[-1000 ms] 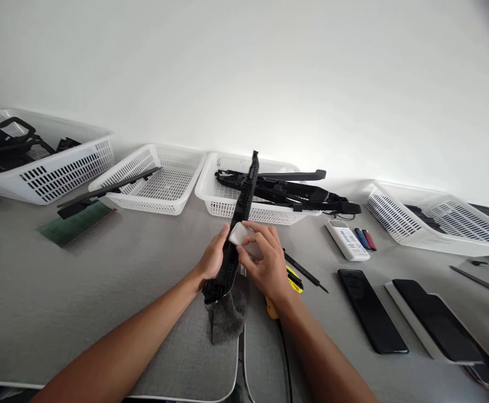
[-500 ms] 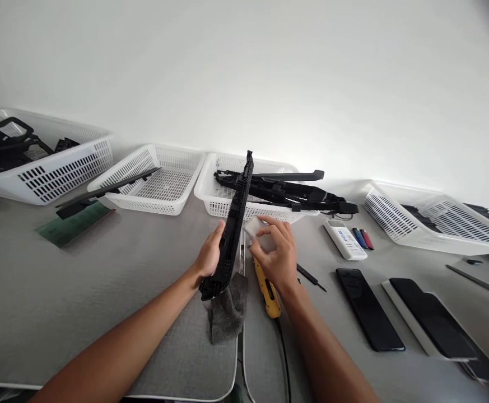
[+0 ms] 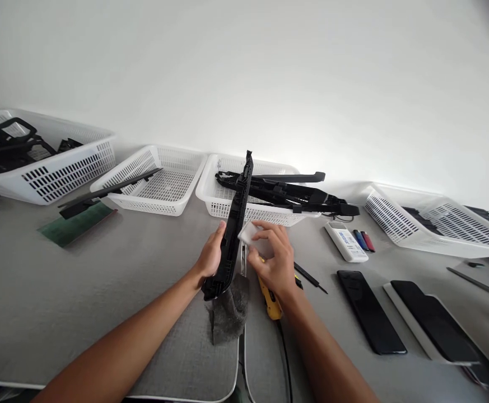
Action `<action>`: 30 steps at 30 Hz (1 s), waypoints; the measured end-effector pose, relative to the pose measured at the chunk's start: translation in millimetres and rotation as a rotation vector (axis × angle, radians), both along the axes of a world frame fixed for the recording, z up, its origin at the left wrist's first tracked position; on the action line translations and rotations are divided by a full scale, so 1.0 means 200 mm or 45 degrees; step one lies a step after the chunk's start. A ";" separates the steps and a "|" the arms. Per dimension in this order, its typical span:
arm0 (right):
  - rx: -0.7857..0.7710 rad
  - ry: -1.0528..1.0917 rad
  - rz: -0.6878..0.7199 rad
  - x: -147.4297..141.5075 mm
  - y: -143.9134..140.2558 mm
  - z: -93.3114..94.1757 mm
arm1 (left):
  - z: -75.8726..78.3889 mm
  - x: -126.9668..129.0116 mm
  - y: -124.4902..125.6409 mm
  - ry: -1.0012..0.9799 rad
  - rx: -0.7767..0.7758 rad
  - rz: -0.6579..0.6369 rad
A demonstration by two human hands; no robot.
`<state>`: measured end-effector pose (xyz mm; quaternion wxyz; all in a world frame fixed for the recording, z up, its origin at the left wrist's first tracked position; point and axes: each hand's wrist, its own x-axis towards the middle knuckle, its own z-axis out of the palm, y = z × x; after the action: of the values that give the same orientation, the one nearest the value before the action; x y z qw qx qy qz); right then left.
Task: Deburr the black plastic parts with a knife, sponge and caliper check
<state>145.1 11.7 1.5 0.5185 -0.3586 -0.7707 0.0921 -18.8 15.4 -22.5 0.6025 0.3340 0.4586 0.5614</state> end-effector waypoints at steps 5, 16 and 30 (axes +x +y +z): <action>-0.014 -0.132 0.217 -0.03 -0.02 -0.01 | 0.00 -0.01 0.01 -0.003 0.010 0.076; -0.006 -0.140 0.265 -0.03 -0.03 0.02 | 0.00 -0.01 0.01 0.015 -0.002 0.142; 0.021 -0.167 0.247 -0.04 -0.04 0.02 | 0.00 -0.01 0.02 -0.071 -0.013 0.122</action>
<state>136.1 4.7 4.9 0.4585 -0.2832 -0.8349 0.1119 -20.6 19.0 -22.3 0.5892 0.2927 0.4600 0.5963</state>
